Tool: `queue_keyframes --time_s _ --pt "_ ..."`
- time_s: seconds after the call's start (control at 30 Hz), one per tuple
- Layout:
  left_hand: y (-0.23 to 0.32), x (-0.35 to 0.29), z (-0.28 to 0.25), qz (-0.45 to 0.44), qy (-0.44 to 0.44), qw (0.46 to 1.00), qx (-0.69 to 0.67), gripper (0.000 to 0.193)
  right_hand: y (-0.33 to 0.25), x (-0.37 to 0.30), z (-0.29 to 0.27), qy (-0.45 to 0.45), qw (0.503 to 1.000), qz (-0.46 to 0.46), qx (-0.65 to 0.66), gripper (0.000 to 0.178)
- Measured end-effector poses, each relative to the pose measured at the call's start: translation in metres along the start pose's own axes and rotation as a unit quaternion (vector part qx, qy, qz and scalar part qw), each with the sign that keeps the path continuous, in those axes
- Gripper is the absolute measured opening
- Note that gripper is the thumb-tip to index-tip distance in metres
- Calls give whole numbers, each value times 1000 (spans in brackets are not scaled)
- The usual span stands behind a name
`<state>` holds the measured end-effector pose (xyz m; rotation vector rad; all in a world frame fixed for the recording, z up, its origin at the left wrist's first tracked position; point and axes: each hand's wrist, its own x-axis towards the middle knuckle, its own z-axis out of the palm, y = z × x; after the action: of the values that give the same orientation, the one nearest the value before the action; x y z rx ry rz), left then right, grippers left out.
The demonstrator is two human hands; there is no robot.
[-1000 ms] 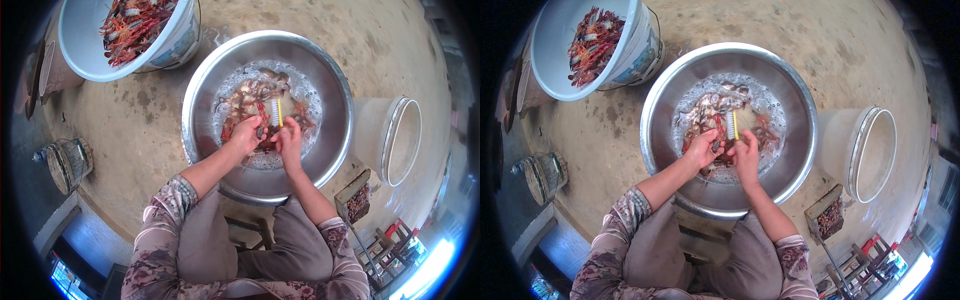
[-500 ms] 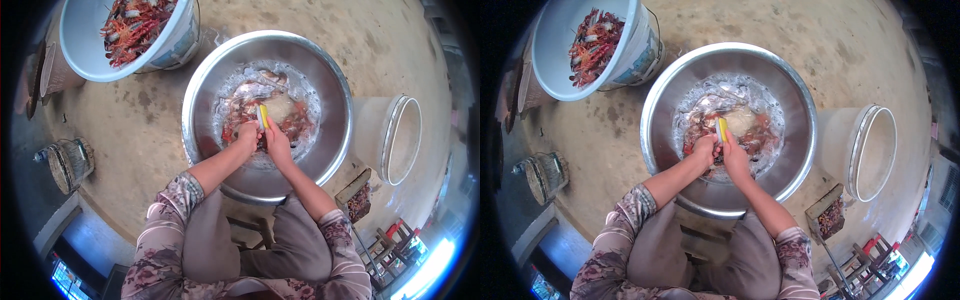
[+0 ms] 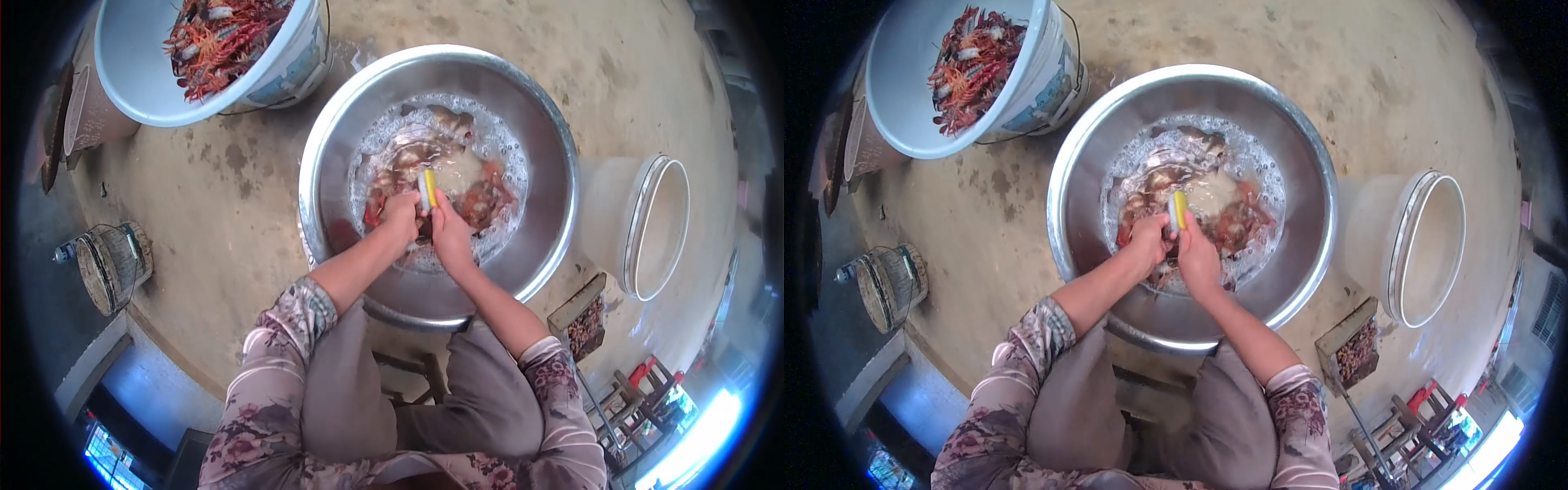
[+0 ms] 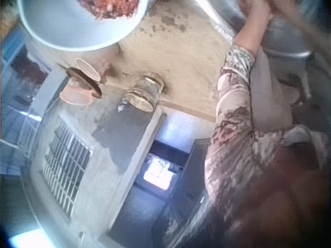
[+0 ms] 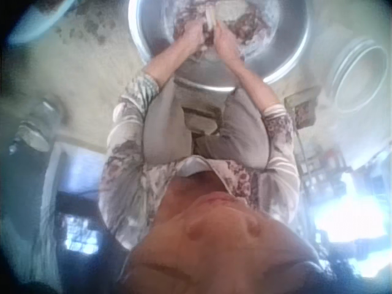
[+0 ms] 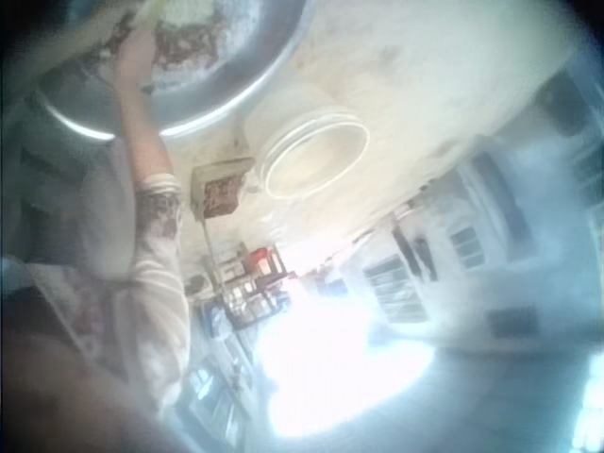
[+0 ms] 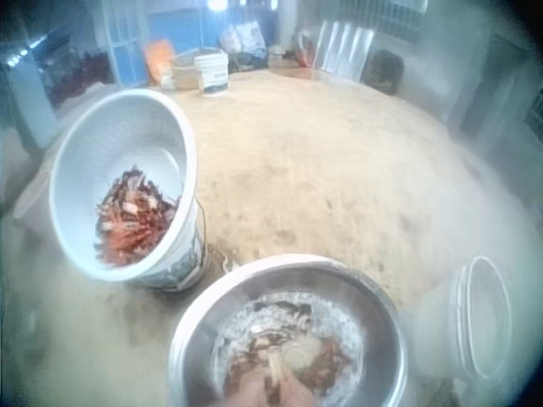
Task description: The person cleans crayfish by hand in a basin of water using a small brush. They pick up individual crayfish from a bucket, scrub them with the brush, and place them back into a container.
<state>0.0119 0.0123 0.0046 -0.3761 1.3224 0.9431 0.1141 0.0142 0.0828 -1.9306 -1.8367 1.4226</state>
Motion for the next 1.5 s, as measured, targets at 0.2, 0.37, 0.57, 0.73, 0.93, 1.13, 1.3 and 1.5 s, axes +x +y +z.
queue_keyframes --time_s 0.2,0.37,0.57,0.73,0.93,1.13,1.3,1.5 --pt "8 -11 4 -28 40 998 -45 15 13 -31 17 97 973 -203 56 37" --pt "9 -20 15 -14 -14 996 86 15 21 -5 -1 35 998 -55 -10 36" --pt "13 -25 9 -36 4 995 92 16 8 -1 -1 0 999 19 -44 37" --pt "32 -21 9 -55 -55 996 50 22 77 44 -4 164 981 -101 21 36" --pt "32 -26 2 -54 -16 998 27 23 52 -5 -1 26 976 -58 210 36" --pt "7 -41 26 -13 -31 995 92 28 36 15 -6 61 993 -65 75 36" --pt "18 -38 13 38 -40 997 58 26 7 -26 -3 21 995 -97 30 37" --pt "20 -34 14 -56 -83 989 110 35 75 37 -15 147 988 -23 39 35"
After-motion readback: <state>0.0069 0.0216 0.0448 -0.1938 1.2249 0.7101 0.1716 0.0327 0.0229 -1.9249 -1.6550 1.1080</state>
